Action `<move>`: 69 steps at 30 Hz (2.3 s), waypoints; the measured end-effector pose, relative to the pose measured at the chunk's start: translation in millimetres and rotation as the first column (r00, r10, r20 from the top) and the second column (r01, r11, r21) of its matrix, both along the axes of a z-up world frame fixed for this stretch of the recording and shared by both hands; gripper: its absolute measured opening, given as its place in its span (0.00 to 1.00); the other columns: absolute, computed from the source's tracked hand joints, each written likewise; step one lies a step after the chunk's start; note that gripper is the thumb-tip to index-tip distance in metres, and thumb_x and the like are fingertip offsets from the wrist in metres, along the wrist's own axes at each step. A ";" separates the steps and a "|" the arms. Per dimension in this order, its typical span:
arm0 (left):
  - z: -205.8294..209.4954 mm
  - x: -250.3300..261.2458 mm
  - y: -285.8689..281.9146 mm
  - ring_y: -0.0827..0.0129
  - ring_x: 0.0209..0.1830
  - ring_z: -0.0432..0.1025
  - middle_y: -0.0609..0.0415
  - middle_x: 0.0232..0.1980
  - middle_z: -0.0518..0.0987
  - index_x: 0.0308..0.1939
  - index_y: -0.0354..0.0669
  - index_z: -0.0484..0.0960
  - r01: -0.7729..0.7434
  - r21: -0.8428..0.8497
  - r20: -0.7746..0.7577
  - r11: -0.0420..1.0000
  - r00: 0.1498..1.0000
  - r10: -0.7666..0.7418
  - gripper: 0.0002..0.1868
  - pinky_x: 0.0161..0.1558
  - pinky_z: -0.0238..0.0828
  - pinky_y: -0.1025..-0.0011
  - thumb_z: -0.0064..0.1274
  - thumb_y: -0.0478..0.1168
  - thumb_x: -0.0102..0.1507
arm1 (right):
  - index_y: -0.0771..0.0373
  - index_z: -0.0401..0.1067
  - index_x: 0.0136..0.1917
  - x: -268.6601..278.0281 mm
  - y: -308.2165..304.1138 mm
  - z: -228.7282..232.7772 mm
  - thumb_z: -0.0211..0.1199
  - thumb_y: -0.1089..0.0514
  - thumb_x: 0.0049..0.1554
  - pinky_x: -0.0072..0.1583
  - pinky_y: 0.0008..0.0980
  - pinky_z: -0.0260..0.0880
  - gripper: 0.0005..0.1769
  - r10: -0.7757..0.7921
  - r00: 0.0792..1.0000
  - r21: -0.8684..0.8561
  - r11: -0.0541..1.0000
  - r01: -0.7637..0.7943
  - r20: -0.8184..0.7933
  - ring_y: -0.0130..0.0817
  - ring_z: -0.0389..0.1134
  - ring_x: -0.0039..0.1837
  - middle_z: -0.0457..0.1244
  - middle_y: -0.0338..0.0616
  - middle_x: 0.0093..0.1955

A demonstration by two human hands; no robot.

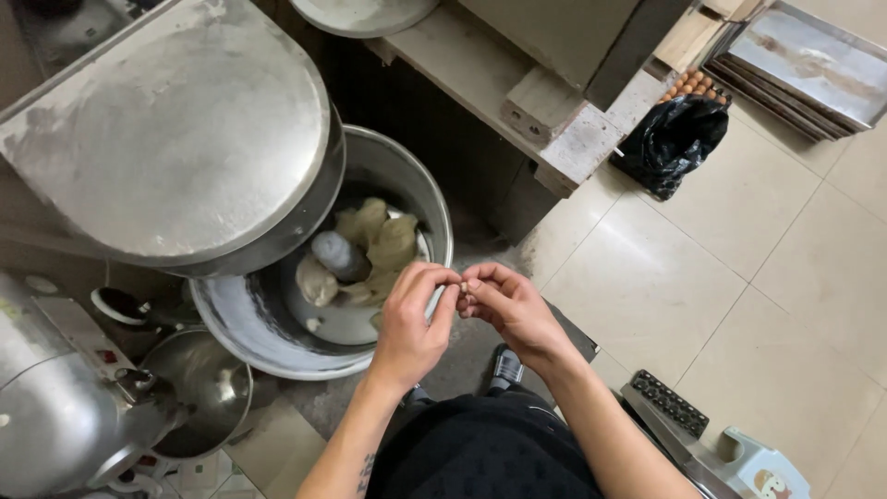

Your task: Operate an industrial dough mixer and add ingredients to the dough

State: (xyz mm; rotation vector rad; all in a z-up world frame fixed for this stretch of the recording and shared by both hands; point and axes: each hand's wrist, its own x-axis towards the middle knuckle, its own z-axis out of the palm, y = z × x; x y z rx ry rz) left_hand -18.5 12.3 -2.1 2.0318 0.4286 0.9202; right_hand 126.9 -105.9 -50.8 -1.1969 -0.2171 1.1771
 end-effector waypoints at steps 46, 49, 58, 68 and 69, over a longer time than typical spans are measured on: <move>-103.7 -188.7 -16.3 0.53 0.29 0.79 0.49 0.26 0.77 0.28 0.44 0.78 -0.726 0.022 -0.160 0.687 0.676 0.719 0.24 0.34 0.76 0.65 0.53 0.41 0.81 | 0.70 0.77 0.52 -74.8 28.5 -55.7 0.62 0.50 0.74 0.55 0.43 0.86 0.19 0.388 0.919 -0.272 0.894 -0.356 0.073 0.45 0.80 0.49 0.73 0.56 0.44; -72.9 -166.0 -27.7 0.51 0.42 0.81 0.49 0.41 0.82 0.47 0.41 0.85 -0.745 0.030 -0.098 0.666 0.661 0.744 0.10 0.44 0.82 0.63 0.51 0.39 0.81 | 0.69 0.76 0.49 -56.3 18.3 -53.0 0.63 0.50 0.74 0.55 0.44 0.85 0.19 0.396 0.916 -0.293 0.884 -0.365 0.056 0.46 0.80 0.48 0.73 0.57 0.44; -104.1 -137.3 -12.8 0.48 0.37 0.76 0.48 0.33 0.74 0.38 0.42 0.79 -0.783 0.223 -0.051 0.581 0.586 0.809 0.16 0.43 0.76 0.59 0.52 0.38 0.82 | 0.61 0.71 0.40 -33.0 -6.1 -95.8 0.62 0.46 0.74 0.51 0.40 0.84 0.23 0.476 0.879 -0.322 0.828 -0.459 -0.027 0.45 0.81 0.43 0.73 0.54 0.39; -126.5 -15.0 -116.7 0.49 0.69 0.79 0.41 0.67 0.86 0.69 0.39 0.82 -0.674 -0.243 -0.255 0.698 0.738 0.625 0.24 0.73 0.71 0.55 0.49 0.52 0.78 | 0.56 0.74 0.81 -47.3 -6.2 -42.4 0.53 0.41 0.71 0.70 0.36 0.74 0.32 0.511 0.849 -0.250 0.812 -0.528 -0.134 0.33 0.76 0.66 0.73 0.40 0.75; -117.9 8.5 -139.1 0.53 0.83 0.55 0.40 0.82 0.62 0.80 0.37 0.62 -0.527 -0.461 -0.169 0.714 0.842 0.512 0.31 0.81 0.47 0.58 0.36 0.54 0.79 | 0.58 0.65 0.86 -43.7 -2.1 -56.3 0.52 0.37 0.68 0.78 0.43 0.67 0.40 0.398 0.895 -0.237 0.867 -0.439 -0.200 0.43 0.69 0.77 0.65 0.50 0.83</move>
